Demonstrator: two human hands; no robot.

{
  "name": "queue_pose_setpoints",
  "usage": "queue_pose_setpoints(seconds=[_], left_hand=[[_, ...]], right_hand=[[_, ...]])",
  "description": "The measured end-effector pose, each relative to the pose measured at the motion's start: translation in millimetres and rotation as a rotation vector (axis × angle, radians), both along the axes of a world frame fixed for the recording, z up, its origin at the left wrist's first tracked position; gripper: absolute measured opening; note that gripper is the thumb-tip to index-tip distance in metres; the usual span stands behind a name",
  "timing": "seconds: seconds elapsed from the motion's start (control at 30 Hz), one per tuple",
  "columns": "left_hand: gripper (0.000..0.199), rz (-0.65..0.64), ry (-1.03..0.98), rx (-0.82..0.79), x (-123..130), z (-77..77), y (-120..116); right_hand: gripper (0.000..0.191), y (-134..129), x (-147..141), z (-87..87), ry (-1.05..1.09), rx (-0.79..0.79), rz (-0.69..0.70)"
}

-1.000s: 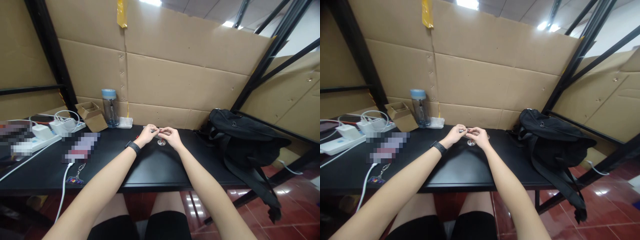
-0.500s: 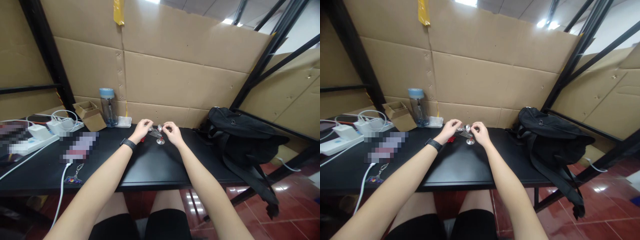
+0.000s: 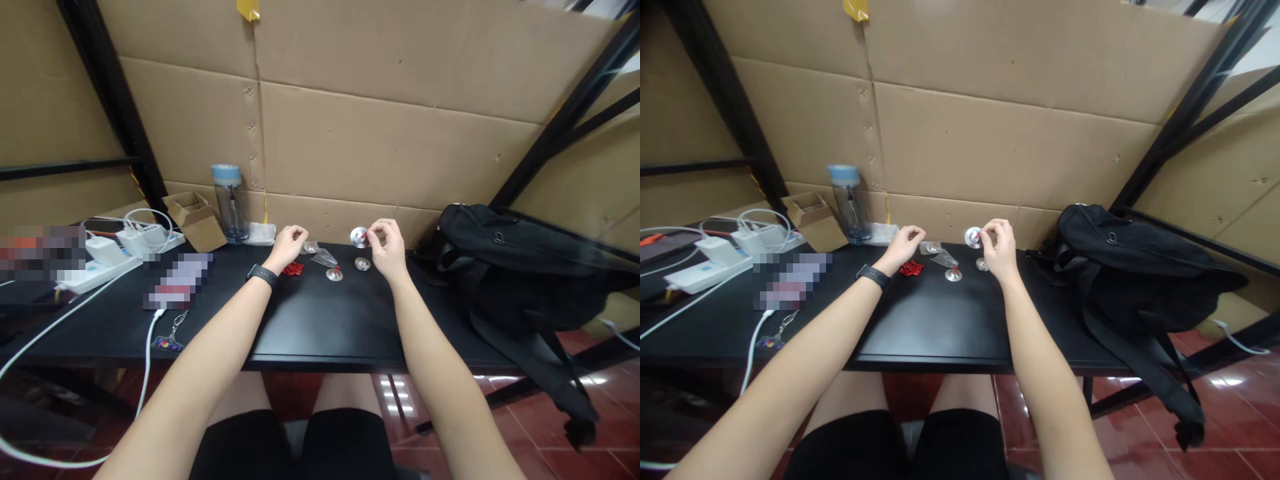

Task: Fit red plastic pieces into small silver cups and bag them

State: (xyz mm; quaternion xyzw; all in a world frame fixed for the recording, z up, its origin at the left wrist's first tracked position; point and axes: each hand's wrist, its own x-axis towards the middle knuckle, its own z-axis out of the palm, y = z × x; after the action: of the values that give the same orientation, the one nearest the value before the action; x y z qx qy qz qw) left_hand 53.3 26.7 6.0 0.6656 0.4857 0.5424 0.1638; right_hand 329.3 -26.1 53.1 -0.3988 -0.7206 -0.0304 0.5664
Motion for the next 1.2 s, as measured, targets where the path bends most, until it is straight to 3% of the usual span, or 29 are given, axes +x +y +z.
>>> queue_pose_setpoints(seconds=[0.13,0.3,0.4,0.57,0.63,0.77,0.9,1.2], left_hand=[[0.019,-0.049,0.144,0.027,8,8.5,-18],[0.024,-0.365,0.283,0.018,22,21.3,-42],[0.027,-0.454,0.448,0.040,29,21.3,-47],[0.012,-0.431,0.587,0.049,34,15.2,-46],[0.009,-0.439,0.596,0.007,32,14.0,-45],[0.008,-0.428,0.604,-0.045,28,14.0,-45],[0.009,-0.380,0.675,-0.035,25,14.1,-43],[0.015,-0.165,0.595,0.186,11,28.8,-41]], right_hand=[[0.011,3,1,-6.1,-0.080,-0.096,0.056],[0.009,4,-14,-20.5,-0.213,-0.236,0.192],[0.008,3,-22,-26.8,-0.250,-0.313,0.291],[0.008,5,-26,-35.7,-0.324,-0.423,0.399],[0.006,7,-24,-39.1,-0.360,-0.428,0.345],[0.021,10,-21,-46.0,-0.460,-0.441,0.216],[0.008,12,-22,-49.3,-0.550,-0.528,0.161],[0.018,2,-8,-37.3,-0.629,-0.607,-0.028]])
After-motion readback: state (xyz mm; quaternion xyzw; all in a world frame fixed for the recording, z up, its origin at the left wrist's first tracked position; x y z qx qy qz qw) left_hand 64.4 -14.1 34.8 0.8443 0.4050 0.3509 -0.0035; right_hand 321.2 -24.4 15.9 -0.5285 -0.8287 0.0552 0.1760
